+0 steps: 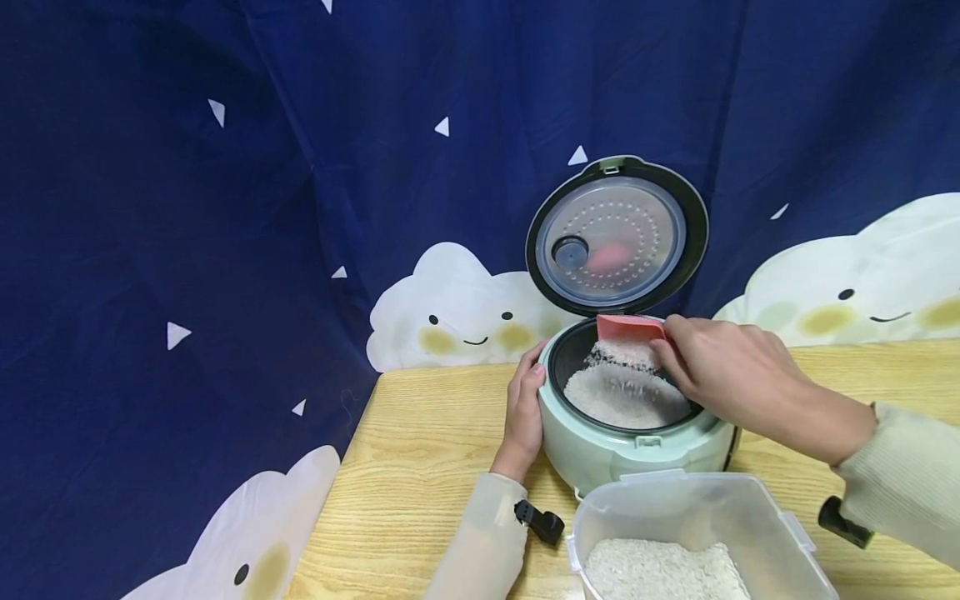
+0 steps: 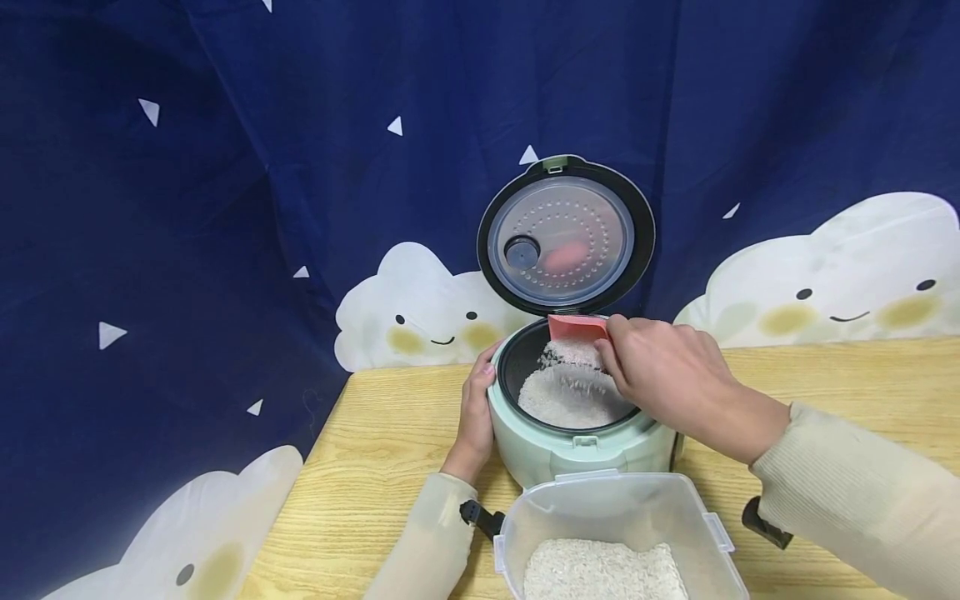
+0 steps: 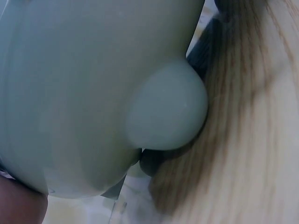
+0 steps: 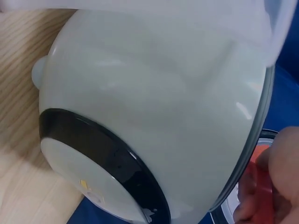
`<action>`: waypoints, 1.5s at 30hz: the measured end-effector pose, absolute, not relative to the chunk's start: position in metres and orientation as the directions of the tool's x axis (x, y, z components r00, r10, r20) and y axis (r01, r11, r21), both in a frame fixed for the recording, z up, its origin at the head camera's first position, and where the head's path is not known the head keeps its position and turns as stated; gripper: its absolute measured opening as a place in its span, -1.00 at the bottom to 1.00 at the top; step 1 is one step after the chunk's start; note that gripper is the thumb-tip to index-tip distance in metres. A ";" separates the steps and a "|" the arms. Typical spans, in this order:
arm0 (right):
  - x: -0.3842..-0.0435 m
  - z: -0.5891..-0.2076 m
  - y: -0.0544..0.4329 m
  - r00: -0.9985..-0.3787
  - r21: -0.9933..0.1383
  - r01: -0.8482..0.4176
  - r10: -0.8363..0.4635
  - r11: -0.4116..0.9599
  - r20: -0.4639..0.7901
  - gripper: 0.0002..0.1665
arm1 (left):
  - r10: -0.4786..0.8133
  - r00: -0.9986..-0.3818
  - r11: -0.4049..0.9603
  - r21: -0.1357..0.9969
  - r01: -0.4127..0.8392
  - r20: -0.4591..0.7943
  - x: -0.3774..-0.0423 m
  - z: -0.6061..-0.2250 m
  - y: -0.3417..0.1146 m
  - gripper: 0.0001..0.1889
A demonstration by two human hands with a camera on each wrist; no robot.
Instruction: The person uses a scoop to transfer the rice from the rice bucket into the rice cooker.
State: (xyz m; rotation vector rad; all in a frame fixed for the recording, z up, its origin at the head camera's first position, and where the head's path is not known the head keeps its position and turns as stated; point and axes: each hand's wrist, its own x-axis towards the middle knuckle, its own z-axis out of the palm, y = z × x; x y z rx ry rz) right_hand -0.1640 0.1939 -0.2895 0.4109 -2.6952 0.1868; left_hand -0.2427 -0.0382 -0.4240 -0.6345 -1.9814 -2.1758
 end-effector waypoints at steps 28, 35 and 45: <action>-0.136 -0.284 0.197 -0.850 -0.062 -0.352 -0.292 0.934 0.438 -0.82 | 0.168 -0.903 -0.124 0.917 0.379 0.396 -0.243 -0.426 -0.038 -0.42; -0.113 -0.281 0.194 -0.830 -0.051 -0.364 -0.299 0.930 0.470 -0.76 | 0.170 -0.904 -0.131 0.918 0.375 0.393 -0.243 -0.426 -0.038 -0.42; -0.084 -0.284 0.190 -0.801 -0.072 -0.407 -0.318 0.911 0.506 -0.65 | 0.172 -0.900 -0.138 0.914 0.381 0.401 -0.242 -0.425 -0.037 -0.42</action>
